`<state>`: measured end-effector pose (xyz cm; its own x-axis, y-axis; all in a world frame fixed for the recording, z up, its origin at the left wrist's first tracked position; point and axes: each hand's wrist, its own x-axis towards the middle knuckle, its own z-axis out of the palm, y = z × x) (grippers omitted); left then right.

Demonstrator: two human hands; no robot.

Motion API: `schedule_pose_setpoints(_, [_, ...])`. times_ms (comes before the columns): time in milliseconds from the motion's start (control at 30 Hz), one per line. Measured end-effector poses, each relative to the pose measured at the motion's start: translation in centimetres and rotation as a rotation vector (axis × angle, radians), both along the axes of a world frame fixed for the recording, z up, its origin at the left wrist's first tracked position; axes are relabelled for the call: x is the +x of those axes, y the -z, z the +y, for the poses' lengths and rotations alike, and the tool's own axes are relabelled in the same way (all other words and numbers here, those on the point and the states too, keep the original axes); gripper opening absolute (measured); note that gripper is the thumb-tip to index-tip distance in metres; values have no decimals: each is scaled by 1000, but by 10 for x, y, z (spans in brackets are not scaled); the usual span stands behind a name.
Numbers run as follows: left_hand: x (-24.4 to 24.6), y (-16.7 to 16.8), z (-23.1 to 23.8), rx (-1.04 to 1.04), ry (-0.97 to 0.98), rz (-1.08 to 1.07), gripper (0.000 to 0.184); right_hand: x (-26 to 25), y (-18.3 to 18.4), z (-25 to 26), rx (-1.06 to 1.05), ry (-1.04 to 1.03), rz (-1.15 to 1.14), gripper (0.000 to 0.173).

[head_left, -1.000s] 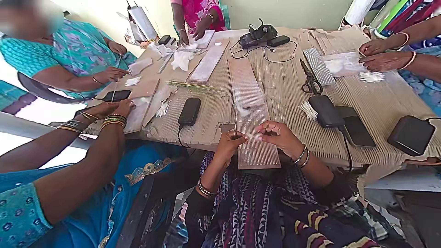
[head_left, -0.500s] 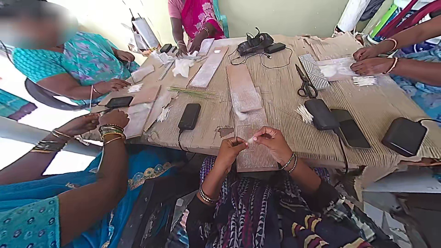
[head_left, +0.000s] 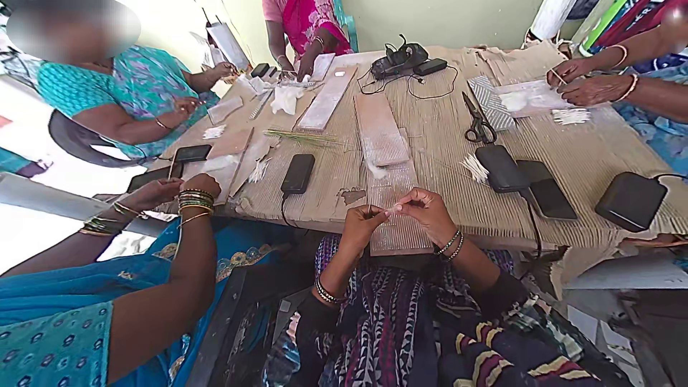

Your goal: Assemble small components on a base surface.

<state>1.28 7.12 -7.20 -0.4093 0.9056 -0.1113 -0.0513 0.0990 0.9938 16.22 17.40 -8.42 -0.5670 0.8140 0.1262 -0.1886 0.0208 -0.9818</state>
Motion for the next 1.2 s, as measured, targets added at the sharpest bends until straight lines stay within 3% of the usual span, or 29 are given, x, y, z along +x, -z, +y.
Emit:
schedule_pose_setpoints(267, [0, -2, 1, -41, 23, -27, 6, 0, -5, 1, -72, -31, -70, 16])
schedule_pose_setpoints(400, [-15, 9, 1, -78, 32, 119, 41, -5, 6, 14, 216, -14, -418, 28])
schedule_pose_setpoints(467, [-24, 16, -2, -96, 29, 249, 44, -8, 11, 19, 431, 1, -671, 36])
schedule_pose_setpoints(567, [-29, 21, -11, -83, 13, 521, 40, -10, 9, 20, 551, 62, -859, 46])
schedule_pose_setpoints(667, [-17, 13, -22, -124, 34, 763, 39, -9, 8, 19, 577, 109, -877, 56])
schedule_pose_setpoints(867, [20, 22, -25, -55, -11, 1043, 38, -8, 10, 18, 566, 113, -906, 59])
schedule_pose_setpoints(1067, [24, 14, -14, -310, 86, 1105, 41, -3, 11, 19, 590, 103, -901, 59])
schedule_pose_setpoints(1200, [24, 12, -12, -379, 117, 1121, 42, 5, 16, 23, 692, 83, -690, 44])
